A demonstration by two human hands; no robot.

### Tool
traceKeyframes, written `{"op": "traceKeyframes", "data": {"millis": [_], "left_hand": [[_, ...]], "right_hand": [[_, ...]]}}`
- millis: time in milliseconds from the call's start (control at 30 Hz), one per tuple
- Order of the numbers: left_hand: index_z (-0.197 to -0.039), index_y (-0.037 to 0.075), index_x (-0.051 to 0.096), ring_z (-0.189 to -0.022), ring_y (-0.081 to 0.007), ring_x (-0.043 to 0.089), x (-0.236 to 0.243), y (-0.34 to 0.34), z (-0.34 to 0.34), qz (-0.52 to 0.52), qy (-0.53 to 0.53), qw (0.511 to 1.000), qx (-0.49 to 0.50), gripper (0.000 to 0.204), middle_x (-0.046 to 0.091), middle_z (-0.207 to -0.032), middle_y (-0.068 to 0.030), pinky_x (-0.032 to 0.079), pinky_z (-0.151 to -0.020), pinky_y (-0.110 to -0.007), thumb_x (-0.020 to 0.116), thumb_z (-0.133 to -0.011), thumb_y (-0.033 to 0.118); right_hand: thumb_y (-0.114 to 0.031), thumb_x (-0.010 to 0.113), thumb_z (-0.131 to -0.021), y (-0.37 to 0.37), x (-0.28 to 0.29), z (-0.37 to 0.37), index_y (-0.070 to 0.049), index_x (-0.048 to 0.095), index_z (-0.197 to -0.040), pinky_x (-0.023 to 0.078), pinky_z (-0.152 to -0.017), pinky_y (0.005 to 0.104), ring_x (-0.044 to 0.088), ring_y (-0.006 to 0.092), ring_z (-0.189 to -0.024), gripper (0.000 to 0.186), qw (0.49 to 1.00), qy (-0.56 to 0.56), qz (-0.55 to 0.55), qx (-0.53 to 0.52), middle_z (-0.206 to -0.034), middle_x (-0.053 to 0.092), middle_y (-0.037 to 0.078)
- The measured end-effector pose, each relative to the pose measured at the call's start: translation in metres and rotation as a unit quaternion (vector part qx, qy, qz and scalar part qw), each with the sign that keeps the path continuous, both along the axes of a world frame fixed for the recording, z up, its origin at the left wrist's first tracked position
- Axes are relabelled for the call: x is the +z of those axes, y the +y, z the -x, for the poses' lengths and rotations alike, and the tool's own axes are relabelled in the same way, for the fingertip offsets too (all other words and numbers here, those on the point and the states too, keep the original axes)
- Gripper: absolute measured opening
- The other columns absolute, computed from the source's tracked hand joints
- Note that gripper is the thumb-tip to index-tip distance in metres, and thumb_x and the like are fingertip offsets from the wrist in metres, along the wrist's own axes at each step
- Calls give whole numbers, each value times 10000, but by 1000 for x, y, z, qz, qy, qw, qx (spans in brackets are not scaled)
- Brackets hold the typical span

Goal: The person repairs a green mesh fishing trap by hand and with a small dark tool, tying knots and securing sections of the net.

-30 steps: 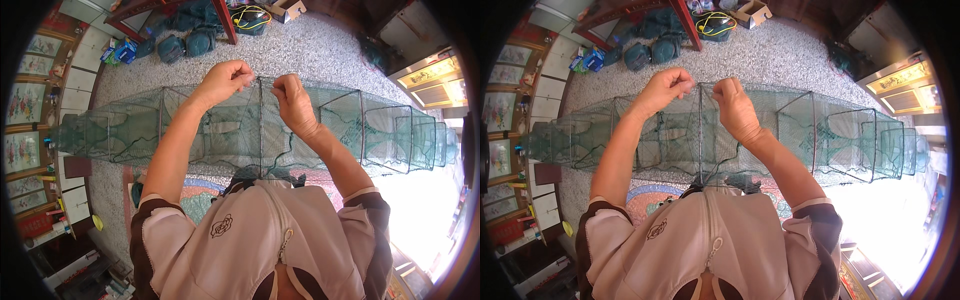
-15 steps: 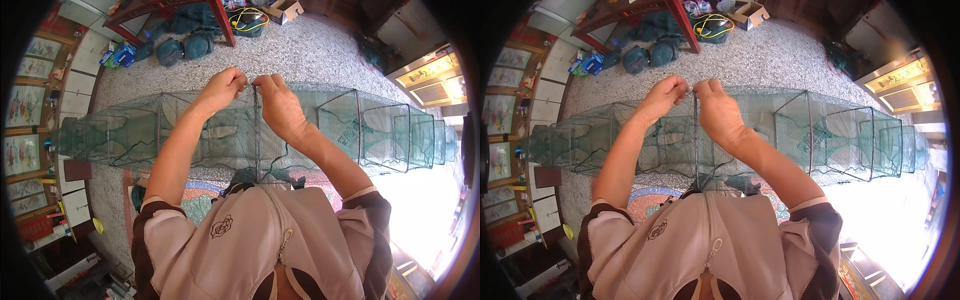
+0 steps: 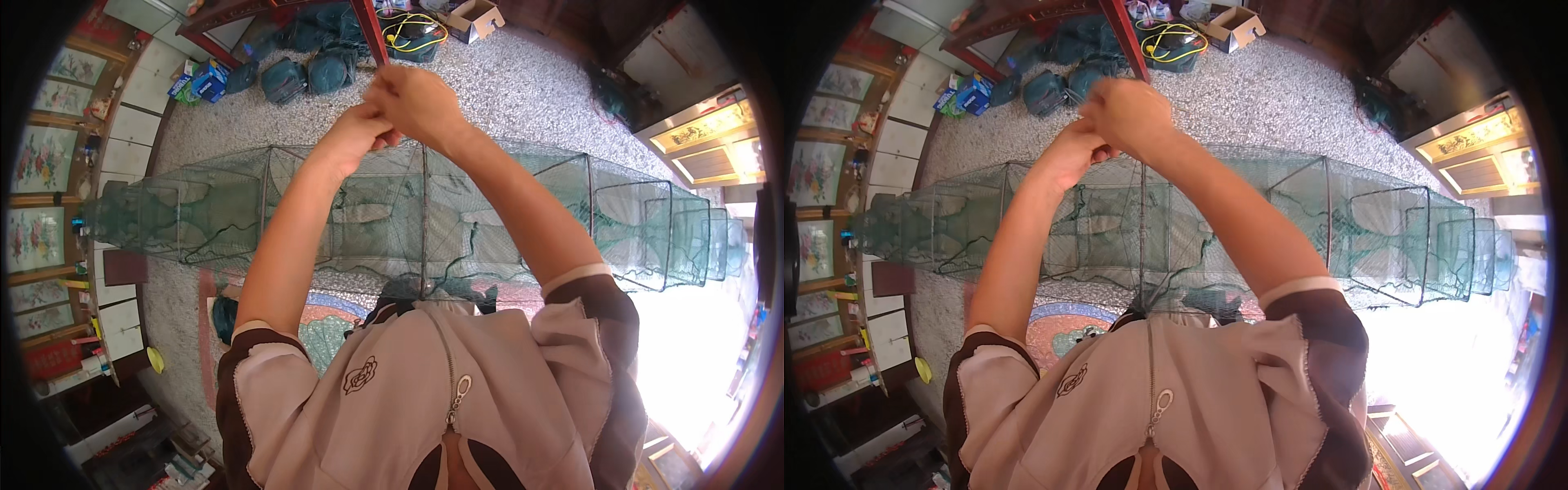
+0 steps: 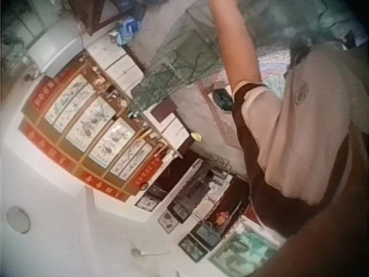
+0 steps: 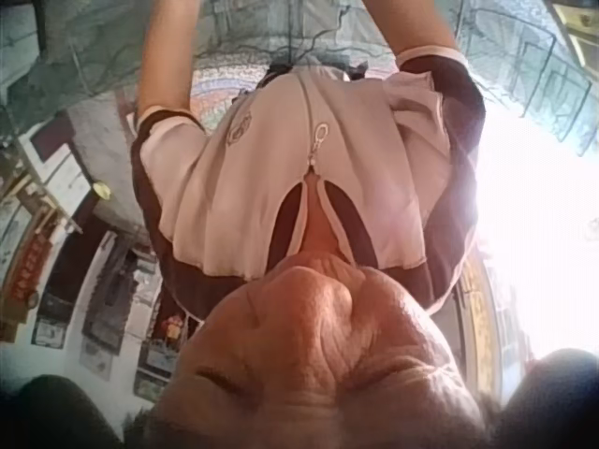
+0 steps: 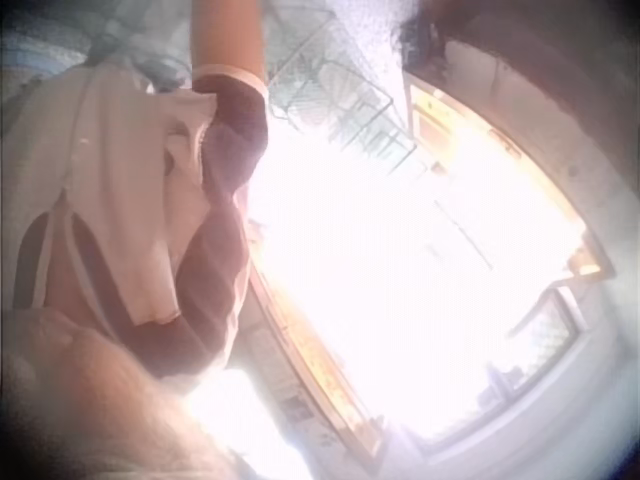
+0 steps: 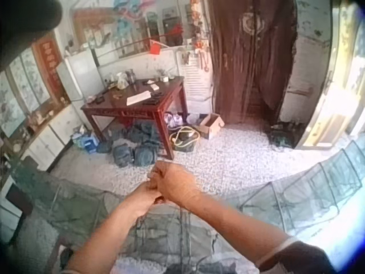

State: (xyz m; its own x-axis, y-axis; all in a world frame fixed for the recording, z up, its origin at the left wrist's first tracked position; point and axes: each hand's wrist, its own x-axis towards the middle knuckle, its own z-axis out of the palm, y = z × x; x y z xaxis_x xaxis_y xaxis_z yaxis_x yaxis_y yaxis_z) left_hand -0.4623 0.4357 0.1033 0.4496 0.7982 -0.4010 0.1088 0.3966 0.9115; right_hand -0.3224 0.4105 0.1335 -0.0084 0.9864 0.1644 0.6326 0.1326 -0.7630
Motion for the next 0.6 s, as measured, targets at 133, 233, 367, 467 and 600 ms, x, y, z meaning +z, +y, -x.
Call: {"op": "traceKeyframes", "data": {"millis": [133, 233, 367, 467, 600], "left_hand": [[-889, 27, 573, -761, -90, 531, 8, -7, -11, -121, 127, 977, -118, 121, 652, -869, -44, 443, -677, -249, 529, -913, 137], [-925, 51, 590, -832, -78, 510, 3, -10, -10, -181, 111, 965, -154, 168, 605, -909, 10, 422, -775, -241, 558, -935, 215], [-974, 53, 581, -879, -84, 525, -1, -20, -7, -189, 71, 971, -131, 166, 593, -928, 9, 426, -823, -250, 545, -950, 214], [-1069, 69, 577, -929, -93, 534, 0, -24, -9, -200, 25, 971, -128, 194, 595, -960, 7, 420, -875, -260, 525, -965, 224], [-1117, 84, 601, -964, -107, 537, 8, -25, -10, -236, -1, 953, -189, 216, 590, -962, 20, 406, -901, -261, 528, -962, 215]], "right_hand": [[-297, 641, -831, 38, 32, -4, -51, 661, -831, 502, -648, 353, 644, 254, -711, 247, 976, 186, -106, -32, -795, 680, 114], [-200, 500, -968, 49, 47, -37, -14, 509, -883, 450, -449, 253, 557, 120, -514, 205, 937, 337, -80, -32, -659, 605, 62], [-207, 450, -985, 51, 69, -93, 13, 465, -876, 533, -520, 322, 600, 204, -585, 246, 862, 484, -121, -93, -705, 538, 81], [-202, 459, -991, 51, 90, -155, -58, 458, -869, 361, -452, 238, 395, 97, -545, 189, 808, 544, -180, -137, -692, 435, 3], [-206, 483, -983, 51, 92, -179, -122, 456, -795, 274, -409, 205, 330, 65, -482, 207, 765, 602, -184, -137, -632, 398, -35]]}}
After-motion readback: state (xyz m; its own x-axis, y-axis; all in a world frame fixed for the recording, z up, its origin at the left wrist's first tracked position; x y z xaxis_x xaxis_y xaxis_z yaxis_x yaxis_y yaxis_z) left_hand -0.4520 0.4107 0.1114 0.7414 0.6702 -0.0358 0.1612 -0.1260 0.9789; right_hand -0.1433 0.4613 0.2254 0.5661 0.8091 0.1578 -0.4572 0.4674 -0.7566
